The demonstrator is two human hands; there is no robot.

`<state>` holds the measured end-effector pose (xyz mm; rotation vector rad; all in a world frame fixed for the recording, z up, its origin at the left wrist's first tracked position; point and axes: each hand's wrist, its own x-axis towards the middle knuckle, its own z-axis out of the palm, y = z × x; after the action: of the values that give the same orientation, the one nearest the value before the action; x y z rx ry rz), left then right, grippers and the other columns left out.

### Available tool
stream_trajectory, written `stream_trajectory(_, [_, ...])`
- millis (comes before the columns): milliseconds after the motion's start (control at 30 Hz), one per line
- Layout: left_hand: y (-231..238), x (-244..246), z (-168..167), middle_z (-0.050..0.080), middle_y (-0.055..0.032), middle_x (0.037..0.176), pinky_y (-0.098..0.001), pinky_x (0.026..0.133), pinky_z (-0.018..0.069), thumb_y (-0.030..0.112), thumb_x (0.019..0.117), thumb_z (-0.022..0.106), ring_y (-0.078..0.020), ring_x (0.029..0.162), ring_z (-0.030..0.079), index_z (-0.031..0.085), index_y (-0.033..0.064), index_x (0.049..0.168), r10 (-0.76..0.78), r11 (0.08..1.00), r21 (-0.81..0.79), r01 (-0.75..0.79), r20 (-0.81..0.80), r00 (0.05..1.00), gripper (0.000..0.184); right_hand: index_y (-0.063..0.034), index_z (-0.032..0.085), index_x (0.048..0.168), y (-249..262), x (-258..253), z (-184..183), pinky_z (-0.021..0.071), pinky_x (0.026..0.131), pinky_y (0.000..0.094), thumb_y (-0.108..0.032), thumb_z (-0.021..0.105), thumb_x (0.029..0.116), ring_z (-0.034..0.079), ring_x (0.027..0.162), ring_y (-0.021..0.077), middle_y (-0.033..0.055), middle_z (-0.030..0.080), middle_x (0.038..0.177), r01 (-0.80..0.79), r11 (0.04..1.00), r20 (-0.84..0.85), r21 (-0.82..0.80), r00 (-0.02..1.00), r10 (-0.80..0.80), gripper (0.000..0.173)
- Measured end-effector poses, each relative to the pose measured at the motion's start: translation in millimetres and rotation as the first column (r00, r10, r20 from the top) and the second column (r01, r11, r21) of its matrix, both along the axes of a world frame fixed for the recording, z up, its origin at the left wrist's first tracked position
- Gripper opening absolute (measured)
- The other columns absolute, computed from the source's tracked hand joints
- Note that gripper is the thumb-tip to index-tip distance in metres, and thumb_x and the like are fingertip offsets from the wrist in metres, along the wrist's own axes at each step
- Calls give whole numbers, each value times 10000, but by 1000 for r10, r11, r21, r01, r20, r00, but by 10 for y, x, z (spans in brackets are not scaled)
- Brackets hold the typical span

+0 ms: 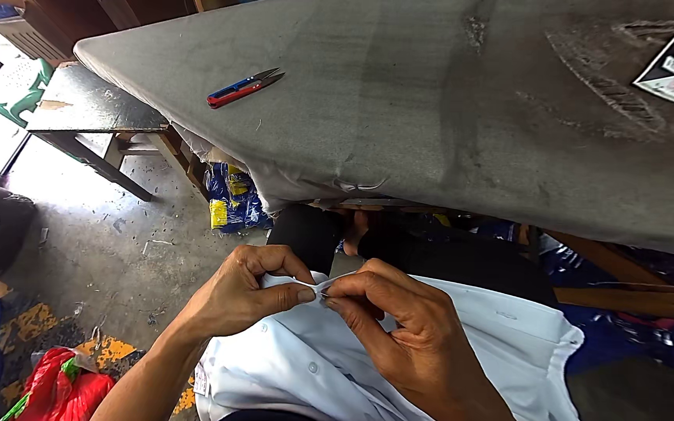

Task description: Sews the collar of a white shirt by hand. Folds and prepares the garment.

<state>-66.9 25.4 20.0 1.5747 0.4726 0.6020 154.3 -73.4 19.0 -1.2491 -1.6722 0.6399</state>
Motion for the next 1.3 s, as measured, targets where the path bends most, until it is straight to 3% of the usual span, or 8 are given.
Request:
stream_trajectory(433, [-12, 12, 3, 688, 5, 883, -184, 701, 526, 96, 966, 696, -19, 780, 626, 707, 8, 1000, -6, 1000, -15, 7, 42, 999, 94, -83, 749, 969, 20, 14, -7, 474, 623, 116, -192, 652, 997, 571, 743, -14, -29, 614, 844, -42, 998, -108, -43, 993, 37, 149])
stream_trajectory(1300, [-3, -13, 10, 687, -5, 886, -186, 693, 530, 65, 960, 689, -24, 776, 630, 702, -5, 1011, -18, 999, -35, 19, 52, 998, 87, -84, 760, 985, 16, 3, -3, 443, 598, 93, -164, 631, 976, 541, 717, -37, -43, 596, 821, -55, 997, -103, -47, 993, 50, 151])
